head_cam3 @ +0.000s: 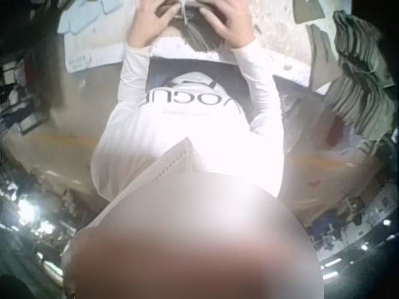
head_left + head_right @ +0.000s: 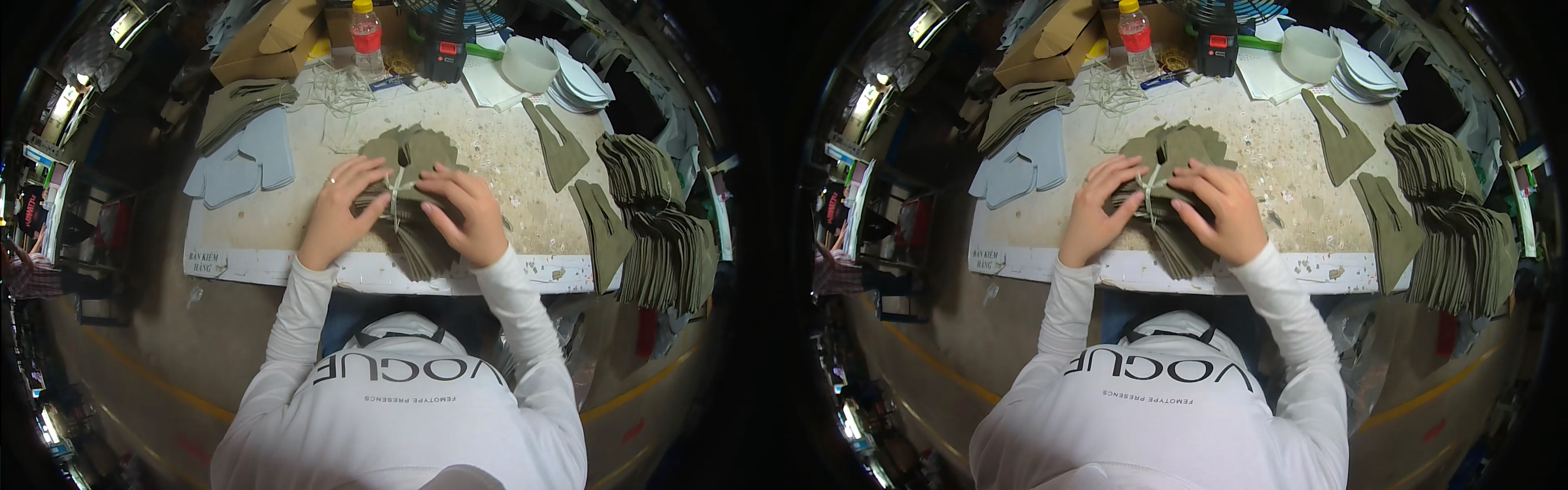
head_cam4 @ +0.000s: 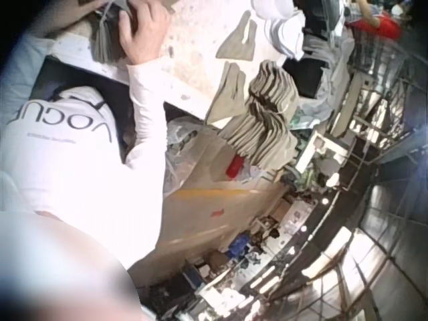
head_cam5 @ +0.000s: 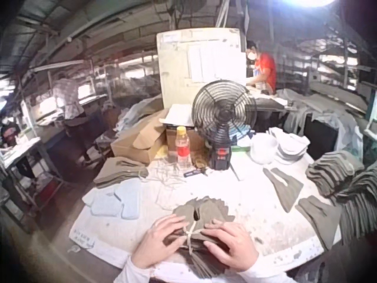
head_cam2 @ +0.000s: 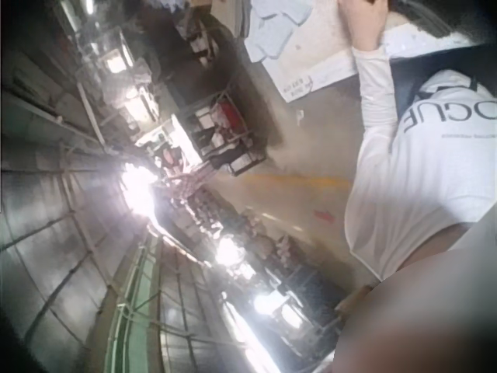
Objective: The person sorts and stacks olive-green fabric pieces on a worktable. They repeatedly pick up pieces, align them, and place them into neat stacks, occasionally moving stacks to the side or into a plastic bag.
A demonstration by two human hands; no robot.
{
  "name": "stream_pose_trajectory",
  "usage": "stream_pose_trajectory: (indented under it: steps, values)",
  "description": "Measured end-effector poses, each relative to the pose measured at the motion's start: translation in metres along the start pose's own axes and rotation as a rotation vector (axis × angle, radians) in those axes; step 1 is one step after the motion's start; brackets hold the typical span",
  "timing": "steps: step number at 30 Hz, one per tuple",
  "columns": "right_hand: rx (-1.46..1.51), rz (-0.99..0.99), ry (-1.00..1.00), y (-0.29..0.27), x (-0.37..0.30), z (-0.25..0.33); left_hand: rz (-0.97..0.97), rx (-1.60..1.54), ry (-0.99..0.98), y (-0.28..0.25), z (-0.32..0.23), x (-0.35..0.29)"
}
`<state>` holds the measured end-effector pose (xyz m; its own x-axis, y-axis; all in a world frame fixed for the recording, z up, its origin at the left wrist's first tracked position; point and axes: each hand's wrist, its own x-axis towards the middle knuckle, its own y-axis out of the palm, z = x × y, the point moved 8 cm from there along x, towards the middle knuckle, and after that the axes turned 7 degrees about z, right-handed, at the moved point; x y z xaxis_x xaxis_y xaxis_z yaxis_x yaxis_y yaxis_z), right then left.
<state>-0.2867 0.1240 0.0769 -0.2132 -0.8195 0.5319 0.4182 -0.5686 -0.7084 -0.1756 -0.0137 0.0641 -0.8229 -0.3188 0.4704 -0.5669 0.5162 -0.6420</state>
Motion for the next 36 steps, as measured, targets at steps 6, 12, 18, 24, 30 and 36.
stream_pose_trajectory:
  steps: [6,12,18,24,30,36]
  values:
    - [-0.025,0.039,0.117,-0.004,-0.007,0.012,0.014,-0.034,0.024,0.010,-0.002,-0.018]
    - [-0.343,0.201,-0.004,0.012,0.029,0.036,-0.042,-0.038,0.013,0.012,0.006,-0.020]
    - [-0.503,0.390,-0.344,0.027,0.046,0.045,-0.040,-0.052,0.003,0.012,0.005,-0.020]
    - [-0.494,0.494,-0.404,0.025,0.056,0.030,-0.027,-0.027,0.001,0.014,0.002,-0.020]
    - [-0.571,0.288,-0.388,-0.063,0.078,0.039,-0.045,-0.046,-0.015,0.015,0.006,-0.022]
    - [-0.444,0.083,-0.300,-0.118,0.075,0.035,-0.099,-0.058,0.014,0.007,0.001,-0.017]
